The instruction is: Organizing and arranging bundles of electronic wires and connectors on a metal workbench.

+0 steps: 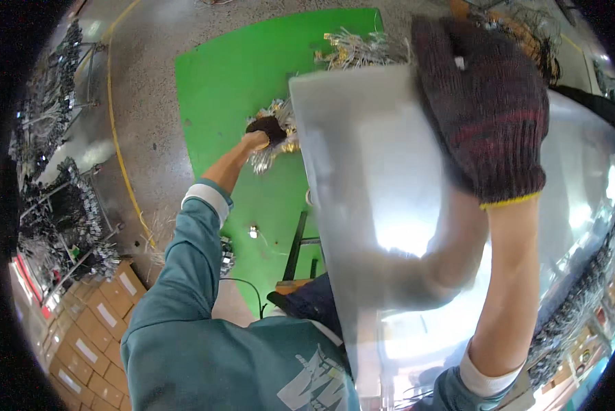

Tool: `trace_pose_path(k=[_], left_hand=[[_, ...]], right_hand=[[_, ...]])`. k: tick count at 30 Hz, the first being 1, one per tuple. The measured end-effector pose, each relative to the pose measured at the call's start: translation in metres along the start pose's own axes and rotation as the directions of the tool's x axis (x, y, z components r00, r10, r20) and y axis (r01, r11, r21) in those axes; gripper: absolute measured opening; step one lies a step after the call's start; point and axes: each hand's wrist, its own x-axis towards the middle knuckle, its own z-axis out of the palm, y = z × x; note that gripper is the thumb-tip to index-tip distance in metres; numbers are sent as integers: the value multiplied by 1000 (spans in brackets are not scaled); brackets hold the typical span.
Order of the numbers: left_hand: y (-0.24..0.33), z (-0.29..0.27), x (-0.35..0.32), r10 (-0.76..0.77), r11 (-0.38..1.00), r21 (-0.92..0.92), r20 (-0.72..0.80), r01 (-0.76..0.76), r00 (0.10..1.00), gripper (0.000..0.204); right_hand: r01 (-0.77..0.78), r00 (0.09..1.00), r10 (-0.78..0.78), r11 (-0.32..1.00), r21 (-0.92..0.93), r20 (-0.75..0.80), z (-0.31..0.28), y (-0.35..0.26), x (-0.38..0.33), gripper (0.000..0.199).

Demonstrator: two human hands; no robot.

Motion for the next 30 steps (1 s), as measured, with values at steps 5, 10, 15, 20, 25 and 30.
trace_pose_path(k=[5,10,15,20,25,30], left_hand=[[49,55,-69,-65,991,127,230,36,971,59],[106,91,-128,190,936,349,-424,-33,885,71],[126,90,-155,238,938,326,-354,-119,904,27],[136,106,-132,-41,983,144,-419,111,907,18],[155,121,-84,-450,888,-42,-278,457,849,23],[145,120,-82,-244,957,159,-24,244,970,26]], right_hand=[[-39,993,56,986,159,-103,-11,-17,-1,34],[-115,978,133,987,113,-160,-13,-30,-3,38],[-78,985,88,994,71,-146,-8,-23,-4,42],[-42,990,42,999,3,-135,-2,-6,-4,47],[149,987,-158,953,-263,-14,-2,-6,7,52],[-135,988,144,983,122,-65,-18,-32,-9,41]])
